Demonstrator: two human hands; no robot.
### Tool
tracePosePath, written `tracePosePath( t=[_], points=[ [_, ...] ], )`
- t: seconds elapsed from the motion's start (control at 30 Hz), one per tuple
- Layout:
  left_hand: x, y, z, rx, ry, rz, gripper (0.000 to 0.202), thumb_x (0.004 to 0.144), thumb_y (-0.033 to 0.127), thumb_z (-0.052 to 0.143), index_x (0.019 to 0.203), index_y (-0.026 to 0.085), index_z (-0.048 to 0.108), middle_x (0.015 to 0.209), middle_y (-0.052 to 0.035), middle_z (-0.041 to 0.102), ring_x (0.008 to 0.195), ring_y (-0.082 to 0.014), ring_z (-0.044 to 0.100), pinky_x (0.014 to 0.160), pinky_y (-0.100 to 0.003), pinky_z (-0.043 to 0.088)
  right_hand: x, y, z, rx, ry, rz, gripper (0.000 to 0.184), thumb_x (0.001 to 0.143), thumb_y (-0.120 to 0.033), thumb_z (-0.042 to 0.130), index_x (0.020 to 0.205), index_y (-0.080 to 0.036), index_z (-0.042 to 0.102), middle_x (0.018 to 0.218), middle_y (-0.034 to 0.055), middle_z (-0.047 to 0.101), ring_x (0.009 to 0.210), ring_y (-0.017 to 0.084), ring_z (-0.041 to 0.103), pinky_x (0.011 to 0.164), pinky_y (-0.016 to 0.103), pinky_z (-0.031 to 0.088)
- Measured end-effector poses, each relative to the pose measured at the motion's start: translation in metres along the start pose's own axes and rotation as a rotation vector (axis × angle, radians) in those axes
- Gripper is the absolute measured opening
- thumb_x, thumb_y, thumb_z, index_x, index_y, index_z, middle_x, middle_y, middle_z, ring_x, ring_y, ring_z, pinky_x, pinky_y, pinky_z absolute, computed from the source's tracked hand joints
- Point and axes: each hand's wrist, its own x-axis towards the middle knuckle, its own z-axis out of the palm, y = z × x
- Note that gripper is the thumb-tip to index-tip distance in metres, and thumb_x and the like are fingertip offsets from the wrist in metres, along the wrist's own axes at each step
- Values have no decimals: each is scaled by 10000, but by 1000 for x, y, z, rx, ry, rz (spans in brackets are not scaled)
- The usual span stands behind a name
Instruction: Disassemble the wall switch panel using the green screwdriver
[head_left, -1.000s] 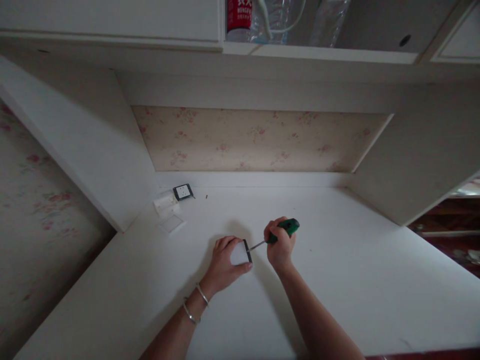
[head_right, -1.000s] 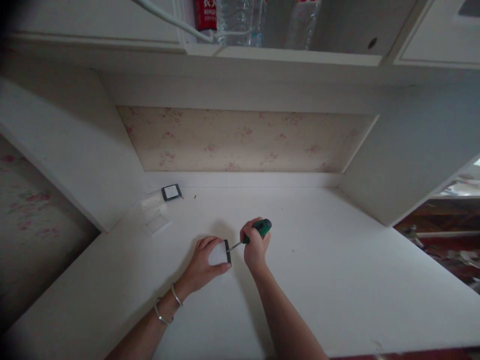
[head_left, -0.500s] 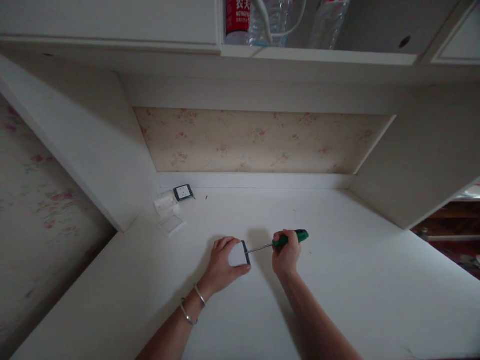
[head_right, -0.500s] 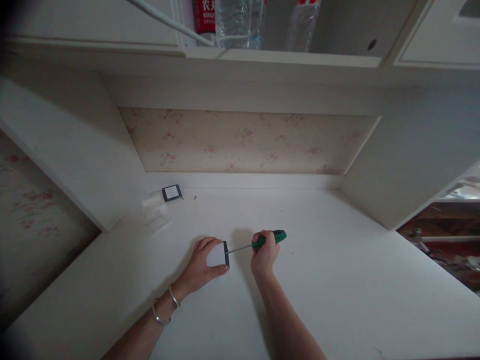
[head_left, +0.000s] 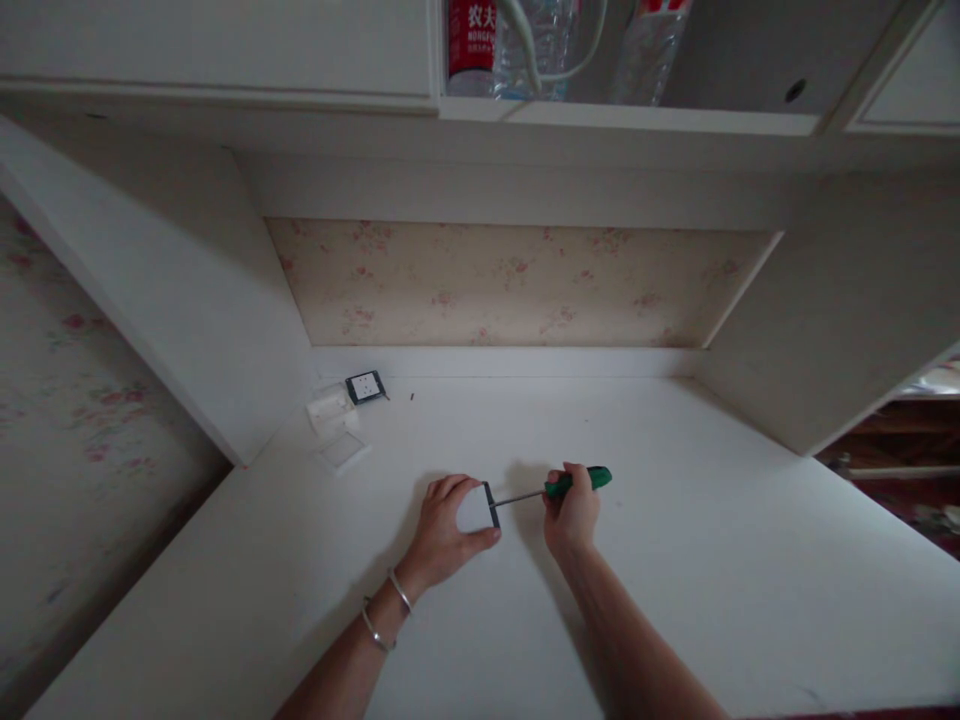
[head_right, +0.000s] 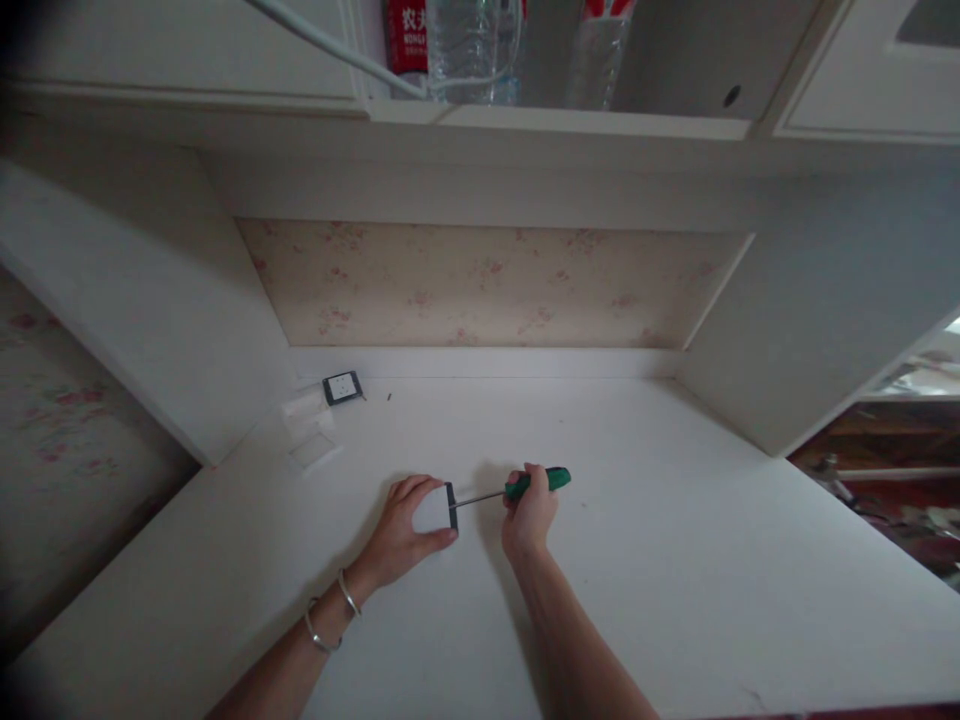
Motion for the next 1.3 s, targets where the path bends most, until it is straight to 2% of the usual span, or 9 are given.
tracePosePath(
  t=[0.1, 0.17, 0.37, 0.47, 0.67, 0.73, 0.9, 1.1, 1.3],
  points=[
    [0, 0, -1, 3, 10, 5, 617, 642, 402, 790, 1198, 238, 578, 1232, -58, 543, 1167, -257, 454, 1031, -419, 370, 0, -1, 0, -22, 5, 2, 173, 672, -310, 626, 683, -190, 501, 507, -55, 544, 405, 85, 414, 339, 198, 291],
    [0, 1, -1, 1, 7, 4, 614, 646, 404, 788, 1198, 239, 579, 1231, -56, 544, 1167, -256, 453, 1029, -419, 371, -3, -3, 1, -37, -44, -37, 180, 679, -311, 627, 680, -190, 495, 516, -52, 538, 409, 87, 414, 348, 206, 291],
    [-1, 4, -3, -22, -10, -19, 612, 646, 372, 788, 1206, 254, 572, 1238, -56, 538, 1181, -264, 447, 1039, -434, 358, -22, -15, 6, 66, -431, -304, 177, 669, -180, 653, 741, -206, 493, 601, -63, 521, 533, 94, 493, 477, 212, 342],
    [-1, 5, -2, -24, -10, -37, 615, 638, 377, 790, 1203, 261, 575, 1240, -59, 535, 1185, -273, 444, 1036, -443, 356, -28, -18, 4, 34, -589, -378, 197, 662, -136, 643, 779, -222, 509, 618, -59, 529, 562, 106, 508, 528, 237, 367],
    [0, 4, -2, -15, -12, -30, 618, 628, 407, 799, 1185, 256, 579, 1224, -55, 541, 1169, -264, 448, 1020, -420, 368, -27, -16, -2, -60, -707, -408, 318, 640, -130, 679, 902, -248, 543, 658, -39, 599, 586, 140, 534, 536, 264, 386],
    [0, 4, -2, -13, -10, -25, 618, 631, 409, 799, 1186, 256, 576, 1222, -52, 540, 1166, -260, 449, 1019, -417, 369, -26, -16, -1, -81, -701, -392, 303, 641, -148, 689, 891, -242, 544, 641, -41, 596, 571, 139, 530, 536, 267, 391],
    [0, 2, -1, -16, -3, -20, 632, 633, 409, 800, 1201, 249, 573, 1230, -59, 538, 1169, -260, 454, 1027, -419, 366, -23, -17, 3, -69, -530, -328, 175, 699, -196, 683, 741, -207, 513, 569, -61, 532, 503, 103, 495, 510, 246, 371],
    [0, 3, -1, -17, -5, -26, 622, 629, 397, 800, 1195, 257, 583, 1231, -58, 539, 1174, -264, 457, 1030, -422, 367, -13, -15, 1, 0, -397, -229, 203, 698, -243, 699, 707, -190, 503, 558, -57, 525, 512, 101, 498, 466, 225, 347],
    [0, 3, -1, -9, -2, -20, 613, 634, 388, 798, 1191, 256, 578, 1230, -54, 536, 1171, -257, 456, 1031, -414, 370, -7, -8, -1, -36, -239, -154, 223, 707, -291, 674, 630, -171, 503, 525, -31, 547, 453, 86, 449, 398, 215, 314]
  ],
)
